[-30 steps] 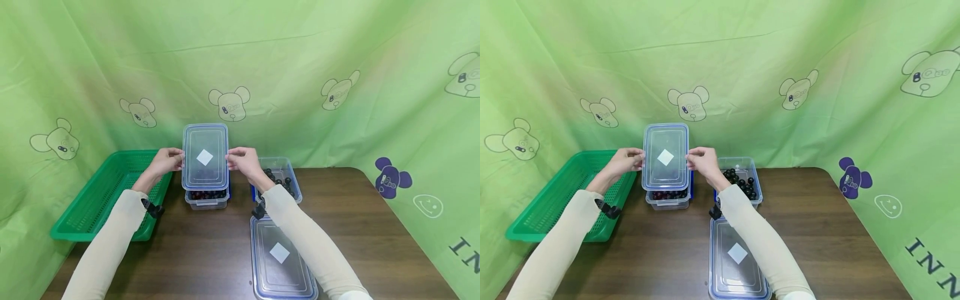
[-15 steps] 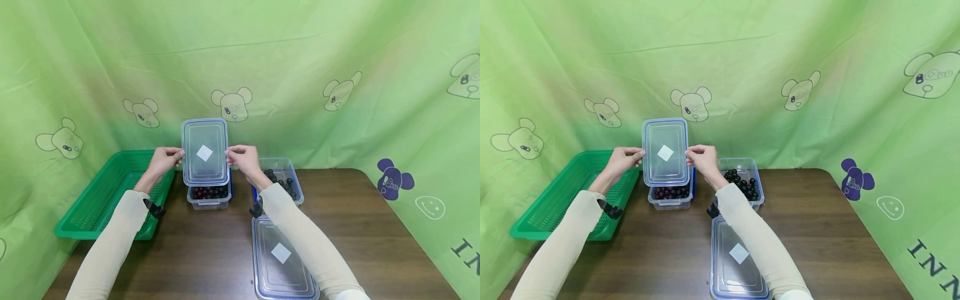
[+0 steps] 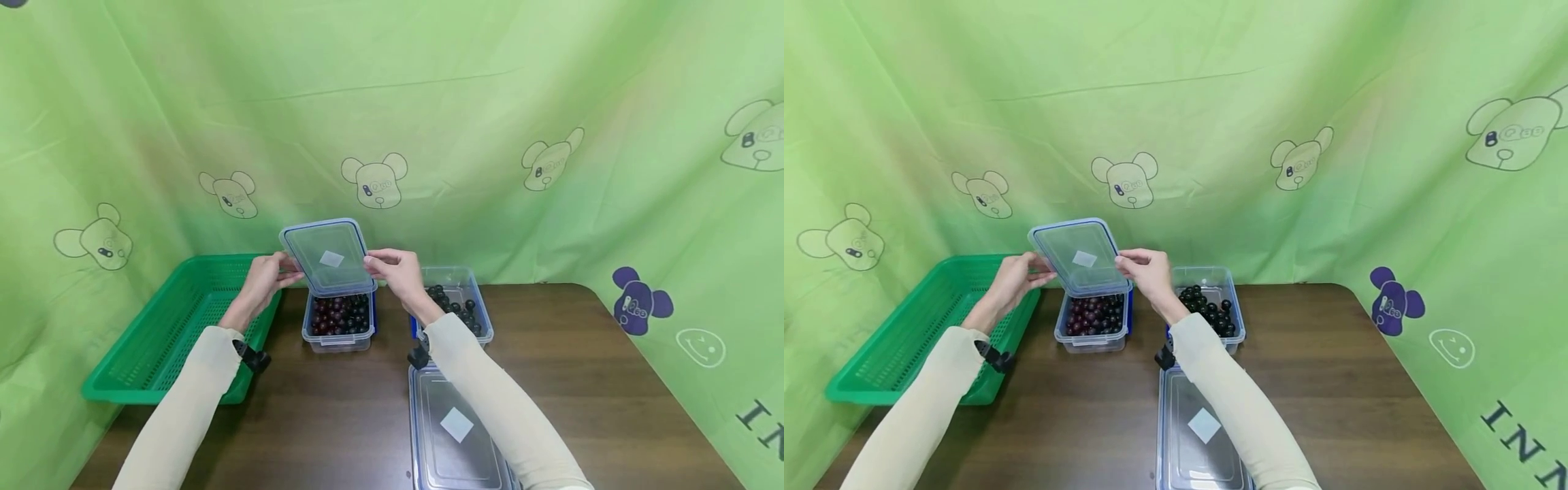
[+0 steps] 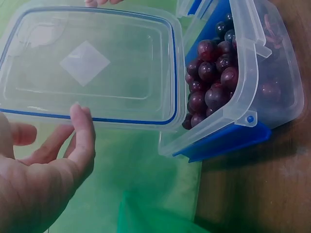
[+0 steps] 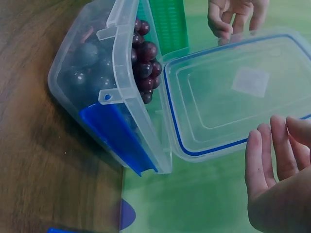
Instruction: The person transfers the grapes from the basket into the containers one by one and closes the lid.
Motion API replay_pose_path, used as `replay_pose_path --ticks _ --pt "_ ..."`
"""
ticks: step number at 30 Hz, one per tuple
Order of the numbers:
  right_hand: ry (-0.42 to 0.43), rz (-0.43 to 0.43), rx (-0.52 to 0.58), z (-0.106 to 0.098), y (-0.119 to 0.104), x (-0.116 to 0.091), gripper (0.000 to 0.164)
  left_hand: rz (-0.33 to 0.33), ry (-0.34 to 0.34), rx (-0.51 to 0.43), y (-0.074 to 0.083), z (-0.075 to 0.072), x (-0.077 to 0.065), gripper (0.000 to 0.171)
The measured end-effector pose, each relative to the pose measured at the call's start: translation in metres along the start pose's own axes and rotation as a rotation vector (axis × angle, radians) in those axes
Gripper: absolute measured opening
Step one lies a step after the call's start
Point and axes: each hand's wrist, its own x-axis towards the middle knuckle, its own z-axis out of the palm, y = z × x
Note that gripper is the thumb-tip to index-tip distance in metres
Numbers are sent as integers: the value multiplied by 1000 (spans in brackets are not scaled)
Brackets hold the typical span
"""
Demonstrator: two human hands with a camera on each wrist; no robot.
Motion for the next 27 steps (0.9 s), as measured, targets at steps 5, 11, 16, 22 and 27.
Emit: replay_pose_path --ticks 5,11,16,22,27 --pt "-31 3 2 -3 -1 -1 24 -14 -3 1 0 -3 1 46" --pt "-6 108 19 -2 4 -5 26 -51 16 105 -4 -4 3 58" --pt "-4 251 18 1 16 -8 29 -96 23 232 -14 2 3 51" --pt "-23 309 -50 3 24 -8 26 -116 20 324 -20 10 7 57" --pt "-26 296 -177 8 29 -8 44 -158 47 391 -23 13 9 55"
